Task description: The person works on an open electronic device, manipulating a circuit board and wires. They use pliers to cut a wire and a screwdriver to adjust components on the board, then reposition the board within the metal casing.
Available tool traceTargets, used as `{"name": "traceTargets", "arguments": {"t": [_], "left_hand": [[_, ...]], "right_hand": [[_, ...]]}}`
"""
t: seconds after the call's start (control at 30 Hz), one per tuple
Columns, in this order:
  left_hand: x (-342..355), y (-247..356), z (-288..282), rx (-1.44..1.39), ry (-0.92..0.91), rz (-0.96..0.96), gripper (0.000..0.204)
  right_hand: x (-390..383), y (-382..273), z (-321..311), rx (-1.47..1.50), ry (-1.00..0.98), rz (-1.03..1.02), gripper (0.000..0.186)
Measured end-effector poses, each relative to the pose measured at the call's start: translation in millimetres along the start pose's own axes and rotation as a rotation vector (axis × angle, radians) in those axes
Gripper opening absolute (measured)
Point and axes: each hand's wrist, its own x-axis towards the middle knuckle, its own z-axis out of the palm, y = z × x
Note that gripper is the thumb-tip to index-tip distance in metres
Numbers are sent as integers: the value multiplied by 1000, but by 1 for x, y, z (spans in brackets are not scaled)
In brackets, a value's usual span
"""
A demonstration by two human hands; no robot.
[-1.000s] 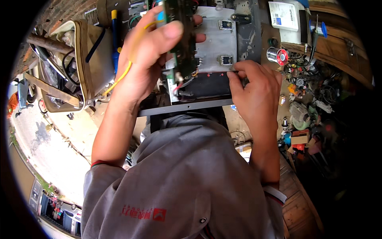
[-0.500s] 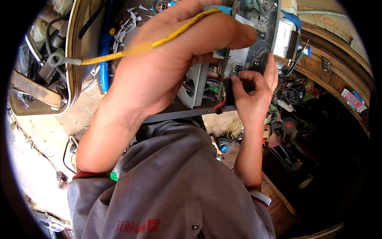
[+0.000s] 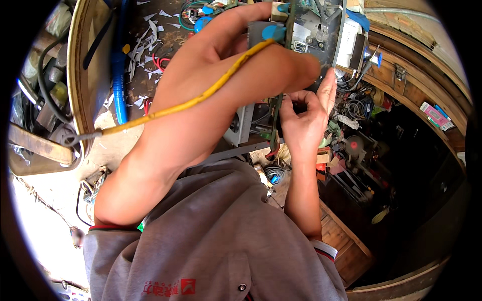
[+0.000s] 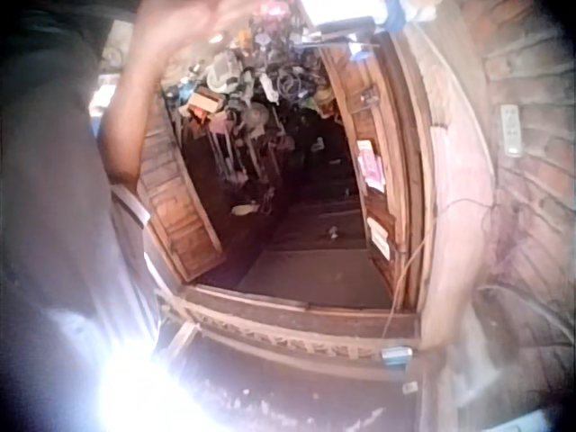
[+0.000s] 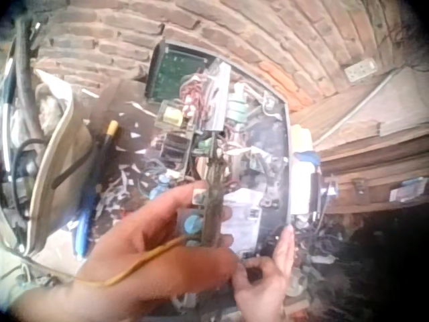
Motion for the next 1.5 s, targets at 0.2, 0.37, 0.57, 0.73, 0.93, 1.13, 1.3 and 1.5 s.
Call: {"name": "traceTargets", "arguments": {"t": [0.2, 0.37, 0.57, 0.73, 0.93, 1.13, 1.3, 1.5], "left_hand": [[10, -22, -41, 9, -296, 206, 55], [4, 9, -9, 129, -59, -73, 59], [7, 8, -17, 270, -72, -73, 70], [2, 4, -14, 217, 5, -79, 81], [-3, 9, -32, 278, -10, 28, 91], [-1, 3, -33, 281, -207, 200, 92], [0, 0, -44, 236, -242, 189, 95], [0, 5, -32, 209, -151, 81, 95]], "right_hand": [[0, -2, 3, 30, 28, 42, 6], [-1, -1, 6, 111, 78, 42, 5], [-6, 5, -26, 427, 198, 125, 2], [-1, 76, -52, 804, 395, 499, 18], [-6, 144, 54, 614, -16, 614, 21], [25, 136, 106, 221, -273, 470, 35], [41, 141, 110, 159, -263, 447, 43], [39, 150, 77, 93, -428, 424, 44]]}}
